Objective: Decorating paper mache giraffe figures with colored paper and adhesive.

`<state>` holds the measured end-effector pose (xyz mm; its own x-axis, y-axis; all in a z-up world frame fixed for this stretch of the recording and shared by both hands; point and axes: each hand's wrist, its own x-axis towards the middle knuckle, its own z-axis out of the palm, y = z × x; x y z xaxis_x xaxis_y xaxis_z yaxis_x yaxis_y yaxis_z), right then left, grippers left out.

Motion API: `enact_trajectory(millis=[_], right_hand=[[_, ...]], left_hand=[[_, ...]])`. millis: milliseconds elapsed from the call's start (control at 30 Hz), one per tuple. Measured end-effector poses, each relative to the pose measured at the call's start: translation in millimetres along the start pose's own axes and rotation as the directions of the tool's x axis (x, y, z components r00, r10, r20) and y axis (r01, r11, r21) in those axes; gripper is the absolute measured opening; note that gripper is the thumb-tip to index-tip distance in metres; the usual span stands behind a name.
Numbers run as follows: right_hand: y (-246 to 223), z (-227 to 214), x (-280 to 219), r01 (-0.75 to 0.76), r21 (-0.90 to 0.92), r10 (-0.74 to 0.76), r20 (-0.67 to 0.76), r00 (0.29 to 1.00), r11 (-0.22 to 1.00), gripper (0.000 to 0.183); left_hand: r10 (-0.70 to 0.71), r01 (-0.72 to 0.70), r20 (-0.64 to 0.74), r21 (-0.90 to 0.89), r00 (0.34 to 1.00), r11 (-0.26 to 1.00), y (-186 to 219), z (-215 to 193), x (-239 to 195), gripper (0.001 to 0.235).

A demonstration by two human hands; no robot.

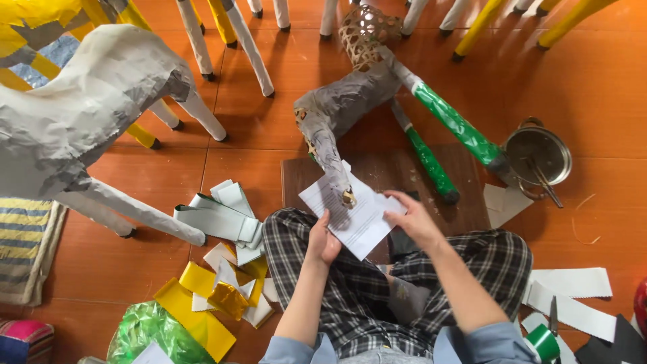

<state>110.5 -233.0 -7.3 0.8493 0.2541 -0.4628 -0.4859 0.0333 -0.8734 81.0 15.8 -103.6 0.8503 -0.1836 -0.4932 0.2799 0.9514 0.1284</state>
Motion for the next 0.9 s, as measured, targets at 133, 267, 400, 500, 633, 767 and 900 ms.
enact_trajectory(millis=[133,267,400,500,633,767,900], right_hand=[[-99.0,27.9,-39.6,0.231,-0.652,-0.337,-0.039,0.941,0.722,0.067],[-100.9,46.6,-45.2,0.653,-0.750,-0.536,0.509,0.674,0.108,0.093],[-83.8,64.7,-18.0,0.686,-0.727,-0.579,0.576,0.577,-0.039,0.048],[-97.7,71.7,4.7,0.717,-0.696,-0.633,0.535,0.559,0.046,0.026],[-121.0,77.3,30.9,0.707,-0.668,-0.646,0.438,0.625,0.231,0.020],[-123.2,84.8,49.8,0.531,-0.715,-0.425,0.350,0.835,0.455,0.017],[-127.0,96.7,65.0,0.359,-0.708,-0.296,0.217,0.930,0.608,0.023]], left_hand=[[-0.053,0.055,0.022,-0.078,0.998,0.995,10.2,27.9,2.5,0.046],[-0.089,0.089,0.009,-0.123,0.996,0.988,11.2,27.9,1.3,0.048],[-0.091,0.109,0.139,-0.131,0.986,0.985,13.2,52.1,-20.2,0.052],[-0.069,0.082,0.277,-0.036,0.958,0.996,14.0,91.5,-51.0,0.058],[0.011,-0.080,0.242,0.276,0.970,0.958,1.8,98.1,-49.5,0.055],[0.166,-0.169,0.040,0.356,0.985,0.919,-13.0,84.7,-20.8,0.046],[0.309,-0.283,-0.029,0.330,0.951,0.901,-12.7,101.7,-18.2,0.044]])
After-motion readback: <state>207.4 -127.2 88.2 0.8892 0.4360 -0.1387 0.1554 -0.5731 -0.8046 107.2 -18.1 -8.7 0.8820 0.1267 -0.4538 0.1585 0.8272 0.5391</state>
